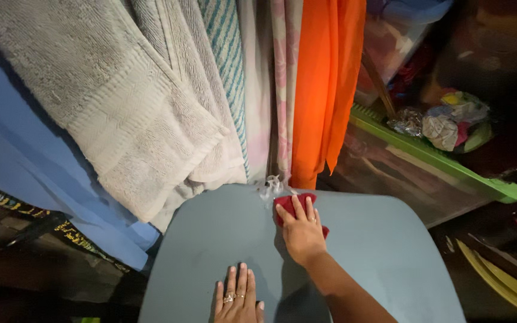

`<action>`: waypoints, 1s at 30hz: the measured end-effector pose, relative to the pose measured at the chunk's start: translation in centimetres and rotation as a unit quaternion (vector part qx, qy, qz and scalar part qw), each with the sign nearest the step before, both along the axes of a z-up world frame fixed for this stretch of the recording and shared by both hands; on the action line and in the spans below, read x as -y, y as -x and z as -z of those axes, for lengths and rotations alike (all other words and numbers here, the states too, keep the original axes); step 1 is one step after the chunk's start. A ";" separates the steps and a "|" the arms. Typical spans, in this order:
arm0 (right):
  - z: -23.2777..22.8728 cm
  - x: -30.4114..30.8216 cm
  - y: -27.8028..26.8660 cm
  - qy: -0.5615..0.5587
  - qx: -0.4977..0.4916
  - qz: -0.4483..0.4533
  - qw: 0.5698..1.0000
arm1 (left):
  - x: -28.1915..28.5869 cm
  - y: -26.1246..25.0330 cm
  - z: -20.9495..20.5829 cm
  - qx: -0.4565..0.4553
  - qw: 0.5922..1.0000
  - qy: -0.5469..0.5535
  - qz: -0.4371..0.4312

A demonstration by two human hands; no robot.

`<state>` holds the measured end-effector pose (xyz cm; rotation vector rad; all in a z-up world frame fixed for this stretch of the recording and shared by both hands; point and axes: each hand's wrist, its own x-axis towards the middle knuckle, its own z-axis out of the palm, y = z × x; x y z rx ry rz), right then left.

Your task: The person organizes packets of detergent in a black crate, then wipes a gray plastic table with a red cloth. The person moves a paintbrush and scissors aside before wiping the table surface repeatedly.

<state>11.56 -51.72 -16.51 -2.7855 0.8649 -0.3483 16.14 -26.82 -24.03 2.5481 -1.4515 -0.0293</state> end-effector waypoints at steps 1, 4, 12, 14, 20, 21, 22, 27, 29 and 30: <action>0.0 0.9 -0.7 0.011 0.033 -0.008 0.999 | -0.1 -0.1 0.5 0.008 1.000 0.011 0.005; -1.5 2.4 -0.6 -0.015 0.153 -0.025 0.988 | -0.7 0.1 1.1 0.031 0.999 0.041 0.014; -7.7 3.2 9.3 -0.229 0.208 0.207 0.928 | -0.4 0.8 -1.8 -0.020 0.999 -0.045 -0.023; -6.2 3.6 12.1 -0.048 0.178 0.154 0.971 | -0.4 0.9 -2.5 0.014 1.000 0.013 -0.012; -0.3 3.5 15.1 -0.081 -0.084 0.244 0.963 | 0.0 0.9 -3.0 0.089 0.984 0.154 0.030; 0.4 3.3 14.6 -0.040 -0.072 0.248 0.965 | 0.0 1.0 -2.8 0.094 0.983 0.157 0.028; 0.9 3.1 14.0 0.001 -0.059 0.252 0.966 | -0.1 1.0 -2.7 0.099 0.982 0.160 0.027; 0.4 3.1 10.8 -0.006 -0.062 0.236 0.970 | 0.1 0.9 -2.9 0.102 0.985 0.139 0.031; -0.3 2.4 9.2 -0.030 -0.060 0.213 0.975 | 0.8 0.7 -3.5 0.103 0.985 0.136 0.033; -0.7 1.7 8.3 -0.046 -0.064 0.203 0.976 | 1.3 0.4 -3.9 0.053 0.996 0.060 0.035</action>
